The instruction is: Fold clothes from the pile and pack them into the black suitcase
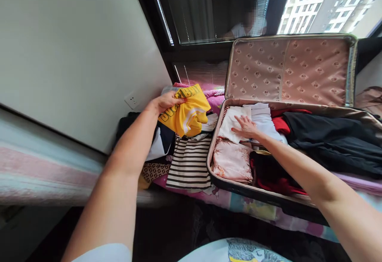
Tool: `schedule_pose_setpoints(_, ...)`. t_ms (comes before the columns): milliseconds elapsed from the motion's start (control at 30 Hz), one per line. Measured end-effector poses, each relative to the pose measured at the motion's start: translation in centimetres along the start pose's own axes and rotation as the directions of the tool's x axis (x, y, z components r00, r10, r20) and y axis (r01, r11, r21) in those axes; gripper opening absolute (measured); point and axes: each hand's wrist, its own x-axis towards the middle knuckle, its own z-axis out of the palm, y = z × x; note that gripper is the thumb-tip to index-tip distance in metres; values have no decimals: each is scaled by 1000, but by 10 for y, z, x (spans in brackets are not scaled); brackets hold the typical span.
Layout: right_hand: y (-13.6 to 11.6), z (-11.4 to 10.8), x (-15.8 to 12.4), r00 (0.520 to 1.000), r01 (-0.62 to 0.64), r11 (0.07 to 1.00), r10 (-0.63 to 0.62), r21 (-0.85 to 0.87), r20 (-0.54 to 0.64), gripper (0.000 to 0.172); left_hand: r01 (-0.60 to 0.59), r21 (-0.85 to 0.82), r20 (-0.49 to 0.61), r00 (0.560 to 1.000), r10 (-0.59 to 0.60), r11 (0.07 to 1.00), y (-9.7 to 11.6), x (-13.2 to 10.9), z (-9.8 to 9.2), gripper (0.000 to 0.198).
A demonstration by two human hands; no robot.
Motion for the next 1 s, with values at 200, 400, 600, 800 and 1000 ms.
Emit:
schedule_pose_setpoints(200,-51,-68,-30,982,123,588,-190,800,-12,89,-153,-112,-4,988,154,982,67,-53,58,42)
schedule_pose_setpoints(400,-38,-112,-114,965,68,227,-263,972,-6,89,57,-176,301,954,-1,983,92,-35,122,41)
schedule_pose_setpoints(600,7,-58,-181,980,-192,94,67,977,187,58,-151,339,635,765,-108,929,51,26,203,32)
schedule_pose_setpoints(800,4,-15,-189,923,-315,-80,205,946,324,68,-460,592,677,730,-97,662,9,54,263,24)
schedule_pose_setpoints(1000,14,-32,-195,960,-241,370,230,897,163,66,-347,820,399,917,-21,455,18,25,244,64)
